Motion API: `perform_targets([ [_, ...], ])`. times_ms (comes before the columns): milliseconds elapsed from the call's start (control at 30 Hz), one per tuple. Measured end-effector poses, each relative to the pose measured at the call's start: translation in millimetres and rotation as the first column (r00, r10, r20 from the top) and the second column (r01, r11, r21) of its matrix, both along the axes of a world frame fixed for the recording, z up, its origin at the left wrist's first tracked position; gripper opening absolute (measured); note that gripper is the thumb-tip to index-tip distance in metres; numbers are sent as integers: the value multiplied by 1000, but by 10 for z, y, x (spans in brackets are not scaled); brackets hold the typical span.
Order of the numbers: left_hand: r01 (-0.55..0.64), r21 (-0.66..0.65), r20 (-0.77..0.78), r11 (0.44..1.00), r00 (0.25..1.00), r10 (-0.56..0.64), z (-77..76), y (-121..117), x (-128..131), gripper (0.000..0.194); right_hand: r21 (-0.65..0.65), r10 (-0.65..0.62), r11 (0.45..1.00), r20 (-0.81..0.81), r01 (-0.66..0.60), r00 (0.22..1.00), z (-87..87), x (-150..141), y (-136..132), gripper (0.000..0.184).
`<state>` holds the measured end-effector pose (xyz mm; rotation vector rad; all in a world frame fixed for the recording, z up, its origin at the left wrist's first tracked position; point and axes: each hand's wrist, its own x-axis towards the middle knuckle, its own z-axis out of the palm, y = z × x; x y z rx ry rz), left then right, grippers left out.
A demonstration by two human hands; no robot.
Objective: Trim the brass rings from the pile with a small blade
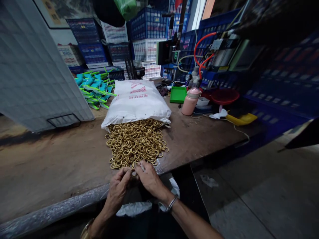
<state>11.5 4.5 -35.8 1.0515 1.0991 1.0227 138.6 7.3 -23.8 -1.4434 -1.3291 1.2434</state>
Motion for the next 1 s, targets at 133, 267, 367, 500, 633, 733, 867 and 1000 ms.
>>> perform_targets([
  [133, -41, 151, -100, 988, 993, 57, -54, 1, 1, 21, -292, 39, 948, -301, -131, 953, -16, -39, -33, 37],
  [267, 37, 79, -49, 996, 998, -33, -59, -4, -25, 23, -265, 25, 958, -294, -106, 955, -49, -55, -9, 38],
  [367, 108, 13, -18, 994, 994, -108, -29, -3, -45, 29, -116, 23, 993, -111, -36, 994, -77, -47, 43, 33],
  [500, 133, -41, -25, 990, 991, -134, 11, 8, -54, 34, 68, -19, 998, 127, 11, 992, -86, -44, 87, 25],
  [633, 132, -73, -5, 989, 991, -132, 24, 6, -51, 34, 66, 28, 997, 117, -35, 993, -74, -47, 94, 25],
  [733, 118, -112, 38, 987, 993, -114, 26, 1, -50, 34, 52, 5, 999, 106, -11, 994, -88, -33, 90, 25],
  [867, 106, -136, 57, 985, 993, -99, 50, 11, -52, 33, 140, 20, 988, 341, -72, 940, -144, 8, 45, 19],
  [1000, 95, -99, 58, 991, 994, -89, 103, 26, -41, 33, 159, 127, 956, 534, -247, 836, -178, 30, -16, 14],
])
